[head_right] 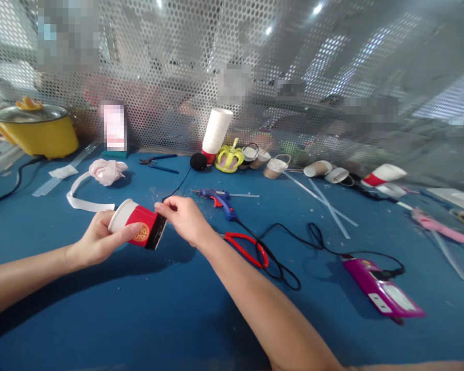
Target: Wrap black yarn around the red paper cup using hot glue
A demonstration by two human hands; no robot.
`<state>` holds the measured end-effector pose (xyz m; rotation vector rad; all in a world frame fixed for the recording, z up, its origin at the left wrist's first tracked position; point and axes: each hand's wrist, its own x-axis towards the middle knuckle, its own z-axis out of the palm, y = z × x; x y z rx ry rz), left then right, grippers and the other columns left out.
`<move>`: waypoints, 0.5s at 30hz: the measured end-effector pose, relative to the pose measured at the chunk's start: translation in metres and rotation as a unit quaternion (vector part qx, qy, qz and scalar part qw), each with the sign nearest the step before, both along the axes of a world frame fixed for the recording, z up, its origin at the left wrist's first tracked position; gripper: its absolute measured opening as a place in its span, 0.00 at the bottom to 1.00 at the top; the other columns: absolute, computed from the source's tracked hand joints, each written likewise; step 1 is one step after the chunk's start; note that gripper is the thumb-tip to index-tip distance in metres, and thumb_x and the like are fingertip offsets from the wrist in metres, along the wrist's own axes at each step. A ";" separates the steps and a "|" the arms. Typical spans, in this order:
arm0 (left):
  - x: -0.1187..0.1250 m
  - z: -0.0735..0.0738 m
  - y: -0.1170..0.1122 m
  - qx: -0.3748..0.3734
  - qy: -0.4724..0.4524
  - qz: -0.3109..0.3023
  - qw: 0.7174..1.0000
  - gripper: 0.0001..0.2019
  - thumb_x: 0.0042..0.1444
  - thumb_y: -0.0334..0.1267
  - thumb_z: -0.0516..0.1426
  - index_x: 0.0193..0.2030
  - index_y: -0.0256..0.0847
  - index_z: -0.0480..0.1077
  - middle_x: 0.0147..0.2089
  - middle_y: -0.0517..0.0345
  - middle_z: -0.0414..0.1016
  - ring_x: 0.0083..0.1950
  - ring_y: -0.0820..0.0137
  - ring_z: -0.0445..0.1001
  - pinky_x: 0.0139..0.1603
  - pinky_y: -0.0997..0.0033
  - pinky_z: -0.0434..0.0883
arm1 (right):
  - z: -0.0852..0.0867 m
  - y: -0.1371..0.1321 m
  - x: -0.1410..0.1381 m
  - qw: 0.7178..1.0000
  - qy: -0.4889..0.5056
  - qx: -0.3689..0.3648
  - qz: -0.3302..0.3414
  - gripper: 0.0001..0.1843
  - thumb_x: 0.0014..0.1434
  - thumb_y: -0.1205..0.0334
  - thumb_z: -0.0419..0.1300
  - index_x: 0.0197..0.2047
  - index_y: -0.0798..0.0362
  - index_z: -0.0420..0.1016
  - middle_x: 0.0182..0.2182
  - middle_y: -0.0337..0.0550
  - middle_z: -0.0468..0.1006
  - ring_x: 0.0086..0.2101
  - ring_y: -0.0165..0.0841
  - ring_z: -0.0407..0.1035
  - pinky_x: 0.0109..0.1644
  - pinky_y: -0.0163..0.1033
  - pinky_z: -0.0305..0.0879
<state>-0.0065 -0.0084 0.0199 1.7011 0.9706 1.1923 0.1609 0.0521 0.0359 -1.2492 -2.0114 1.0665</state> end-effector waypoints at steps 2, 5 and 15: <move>-0.001 0.002 -0.001 0.053 0.022 -0.007 0.998 0.17 0.52 0.36 0.54 0.16 0.37 0.56 0.16 0.67 0.51 0.18 0.81 0.48 0.17 0.78 0.49 | 0.002 0.005 0.005 0.998 -0.056 0.022 -0.010 0.19 0.56 0.50 0.51 0.21 0.54 0.64 0.18 0.35 0.64 0.22 0.26 0.58 0.26 0.32 0.53; -0.002 0.003 -0.001 0.096 0.036 0.002 0.995 0.16 0.53 0.34 0.54 0.17 0.37 0.56 0.17 0.67 0.51 0.19 0.81 0.48 0.17 0.78 0.50 | 0.012 0.007 0.013 0.997 -0.065 -0.031 -0.032 0.23 0.58 0.45 0.47 0.22 0.54 0.64 0.19 0.39 0.68 0.22 0.28 0.64 0.25 0.33 0.57; -0.002 0.003 0.006 0.005 0.057 -0.042 0.998 0.10 0.51 0.38 0.57 0.23 0.35 0.69 0.19 0.63 0.63 0.21 0.79 0.57 0.22 0.78 0.58 | 0.009 -0.028 0.016 0.963 0.180 -0.200 -0.013 0.16 0.50 0.49 0.59 0.27 0.55 0.64 0.20 0.35 0.68 0.23 0.24 0.63 0.29 0.32 0.60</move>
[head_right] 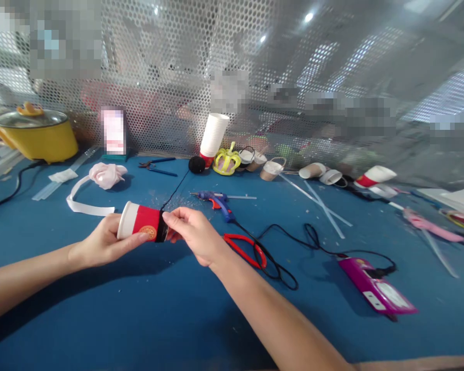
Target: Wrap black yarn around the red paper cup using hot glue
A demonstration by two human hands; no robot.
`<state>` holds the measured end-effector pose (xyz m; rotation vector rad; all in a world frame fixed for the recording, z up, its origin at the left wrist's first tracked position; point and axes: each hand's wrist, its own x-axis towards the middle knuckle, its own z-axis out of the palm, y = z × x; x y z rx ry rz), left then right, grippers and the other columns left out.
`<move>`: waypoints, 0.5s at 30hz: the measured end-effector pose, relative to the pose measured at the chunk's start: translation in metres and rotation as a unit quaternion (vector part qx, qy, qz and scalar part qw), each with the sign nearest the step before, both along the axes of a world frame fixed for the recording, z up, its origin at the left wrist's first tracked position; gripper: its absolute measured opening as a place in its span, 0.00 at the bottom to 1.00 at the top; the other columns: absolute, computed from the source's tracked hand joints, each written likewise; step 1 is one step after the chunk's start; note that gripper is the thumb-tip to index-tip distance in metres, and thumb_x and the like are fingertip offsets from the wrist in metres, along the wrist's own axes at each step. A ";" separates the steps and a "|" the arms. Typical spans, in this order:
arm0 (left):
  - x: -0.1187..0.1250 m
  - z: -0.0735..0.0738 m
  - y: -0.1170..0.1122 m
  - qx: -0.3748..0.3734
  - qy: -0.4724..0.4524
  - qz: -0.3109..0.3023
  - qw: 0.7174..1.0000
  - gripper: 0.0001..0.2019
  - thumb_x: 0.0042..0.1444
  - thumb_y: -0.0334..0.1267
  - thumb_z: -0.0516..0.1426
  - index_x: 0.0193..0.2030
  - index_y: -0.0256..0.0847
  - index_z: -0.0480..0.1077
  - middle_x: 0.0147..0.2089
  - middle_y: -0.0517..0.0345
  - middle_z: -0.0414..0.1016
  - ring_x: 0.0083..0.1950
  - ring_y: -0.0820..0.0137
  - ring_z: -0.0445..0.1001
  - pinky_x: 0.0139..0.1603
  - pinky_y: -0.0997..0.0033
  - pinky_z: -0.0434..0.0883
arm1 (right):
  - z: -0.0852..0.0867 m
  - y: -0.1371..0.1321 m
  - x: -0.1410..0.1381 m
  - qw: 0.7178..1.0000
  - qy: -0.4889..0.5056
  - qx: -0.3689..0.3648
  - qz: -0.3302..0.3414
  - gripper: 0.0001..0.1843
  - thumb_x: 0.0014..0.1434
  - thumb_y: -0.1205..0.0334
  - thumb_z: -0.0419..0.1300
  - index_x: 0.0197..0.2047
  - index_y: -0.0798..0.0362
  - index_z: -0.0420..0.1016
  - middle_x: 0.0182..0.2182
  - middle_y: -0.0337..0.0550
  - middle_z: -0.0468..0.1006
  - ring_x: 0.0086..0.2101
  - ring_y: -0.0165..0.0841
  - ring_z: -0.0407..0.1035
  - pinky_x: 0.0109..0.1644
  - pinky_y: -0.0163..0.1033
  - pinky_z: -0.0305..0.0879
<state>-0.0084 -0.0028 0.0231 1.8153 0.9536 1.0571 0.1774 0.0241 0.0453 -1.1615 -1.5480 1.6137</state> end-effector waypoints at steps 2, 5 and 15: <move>0.000 0.003 0.003 -0.115 -0.050 -0.020 0.992 0.09 0.48 0.41 0.59 0.28 0.35 0.72 0.23 0.61 0.69 0.24 0.77 0.63 0.25 0.78 0.61 | -0.007 -0.004 0.000 0.999 0.002 0.031 -0.025 0.15 0.51 0.50 0.58 0.26 0.54 0.64 0.20 0.34 0.67 0.23 0.25 0.63 0.30 0.33 0.60; 0.000 0.004 0.009 -0.292 -0.172 -0.033 0.940 0.13 0.45 0.44 0.61 0.33 0.36 0.74 0.29 0.57 0.75 0.30 0.72 0.70 0.33 0.74 0.66 | -0.010 -0.012 0.000 0.991 -0.060 0.118 -0.024 0.15 0.52 0.51 0.58 0.26 0.53 0.62 0.21 0.34 0.67 0.24 0.26 0.62 0.30 0.34 0.59; 0.002 -0.001 0.011 -0.307 -0.158 0.020 0.938 0.13 0.41 0.44 0.63 0.23 0.35 0.70 0.21 0.63 0.70 0.23 0.78 0.63 0.26 0.78 0.59 | -0.005 0.024 0.002 0.985 -0.094 0.146 -0.003 0.25 0.59 0.42 0.43 0.42 0.55 0.66 0.39 0.48 0.73 0.39 0.32 0.68 0.41 0.38 0.63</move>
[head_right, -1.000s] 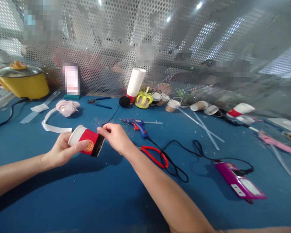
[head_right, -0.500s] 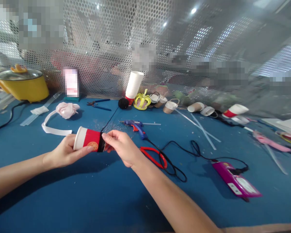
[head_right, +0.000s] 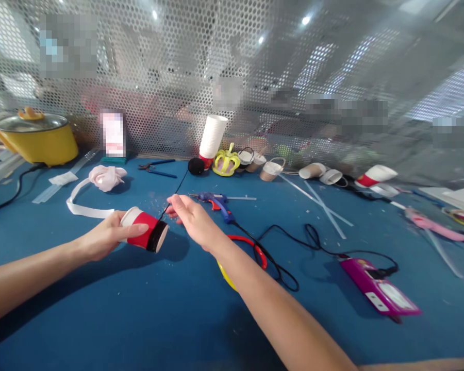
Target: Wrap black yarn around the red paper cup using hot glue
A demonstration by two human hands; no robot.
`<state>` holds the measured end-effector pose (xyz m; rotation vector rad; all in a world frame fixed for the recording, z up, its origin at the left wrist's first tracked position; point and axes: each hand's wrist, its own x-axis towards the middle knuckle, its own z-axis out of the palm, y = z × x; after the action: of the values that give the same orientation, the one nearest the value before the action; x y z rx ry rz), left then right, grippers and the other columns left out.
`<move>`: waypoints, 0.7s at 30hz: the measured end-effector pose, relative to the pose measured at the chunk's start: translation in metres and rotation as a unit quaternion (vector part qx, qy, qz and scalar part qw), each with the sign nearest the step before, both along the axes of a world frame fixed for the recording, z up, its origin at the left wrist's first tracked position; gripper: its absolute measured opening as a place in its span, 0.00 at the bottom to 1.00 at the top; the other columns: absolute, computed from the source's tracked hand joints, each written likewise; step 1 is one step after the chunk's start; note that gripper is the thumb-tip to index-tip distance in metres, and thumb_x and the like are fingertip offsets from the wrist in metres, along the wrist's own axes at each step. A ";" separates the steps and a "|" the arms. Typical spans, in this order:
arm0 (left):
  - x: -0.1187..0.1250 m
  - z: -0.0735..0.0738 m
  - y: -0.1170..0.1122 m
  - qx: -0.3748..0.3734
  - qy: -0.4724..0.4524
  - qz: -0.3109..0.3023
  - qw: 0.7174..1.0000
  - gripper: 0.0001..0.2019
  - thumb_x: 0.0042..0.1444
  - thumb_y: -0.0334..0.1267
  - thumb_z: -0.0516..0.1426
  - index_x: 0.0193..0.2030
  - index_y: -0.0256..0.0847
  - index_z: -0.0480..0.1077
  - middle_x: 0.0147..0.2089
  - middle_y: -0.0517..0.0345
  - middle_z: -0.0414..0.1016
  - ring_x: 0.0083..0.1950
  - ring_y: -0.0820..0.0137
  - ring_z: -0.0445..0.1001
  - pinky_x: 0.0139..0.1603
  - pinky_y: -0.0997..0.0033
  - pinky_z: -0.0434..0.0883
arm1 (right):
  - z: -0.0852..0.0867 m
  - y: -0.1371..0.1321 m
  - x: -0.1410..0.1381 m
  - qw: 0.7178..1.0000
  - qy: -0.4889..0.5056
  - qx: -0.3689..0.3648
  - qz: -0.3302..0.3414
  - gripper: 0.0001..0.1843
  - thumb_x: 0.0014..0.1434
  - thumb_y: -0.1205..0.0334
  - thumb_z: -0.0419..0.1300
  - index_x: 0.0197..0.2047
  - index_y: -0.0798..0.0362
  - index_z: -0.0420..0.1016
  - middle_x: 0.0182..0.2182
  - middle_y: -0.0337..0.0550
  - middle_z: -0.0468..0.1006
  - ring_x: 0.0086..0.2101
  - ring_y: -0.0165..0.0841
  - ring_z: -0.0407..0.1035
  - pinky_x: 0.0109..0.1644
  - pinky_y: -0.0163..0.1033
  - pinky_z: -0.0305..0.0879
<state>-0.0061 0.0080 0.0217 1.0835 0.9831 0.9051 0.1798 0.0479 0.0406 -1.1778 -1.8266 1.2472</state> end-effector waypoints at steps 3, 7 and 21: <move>0.001 -0.002 -0.001 0.009 0.040 -0.020 0.999 0.15 0.41 0.46 0.62 0.22 0.35 0.67 0.19 0.64 0.67 0.22 0.78 0.61 0.26 0.77 0.57 | 0.008 0.008 -0.015 0.998 0.030 -0.011 0.048 0.28 0.59 0.41 0.41 0.41 0.56 0.68 0.41 0.50 0.73 0.41 0.32 0.67 0.42 0.38 0.63; 0.002 -0.005 -0.001 0.013 0.071 -0.028 0.997 0.16 0.42 0.47 0.61 0.20 0.36 0.65 0.18 0.65 0.63 0.21 0.78 0.57 0.24 0.76 0.55 | 0.022 0.009 -0.041 0.993 0.018 0.036 0.108 0.29 0.59 0.42 0.40 0.36 0.57 0.70 0.37 0.48 0.75 0.36 0.30 0.68 0.38 0.35 0.64; 0.001 -0.008 0.005 0.009 0.152 0.056 0.987 0.20 0.45 0.53 0.56 0.19 0.37 0.60 0.17 0.67 0.58 0.20 0.79 0.54 0.23 0.76 0.52 | 0.024 0.061 0.059 0.901 -0.345 0.170 -0.202 0.08 0.55 0.65 0.51 0.25 0.54 0.66 0.26 0.45 0.74 0.28 0.31 0.69 0.33 0.35 0.61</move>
<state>-0.0048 0.0128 0.0139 1.2156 1.3003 0.8542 0.2388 0.1089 0.0648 -1.8085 -2.0024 0.2543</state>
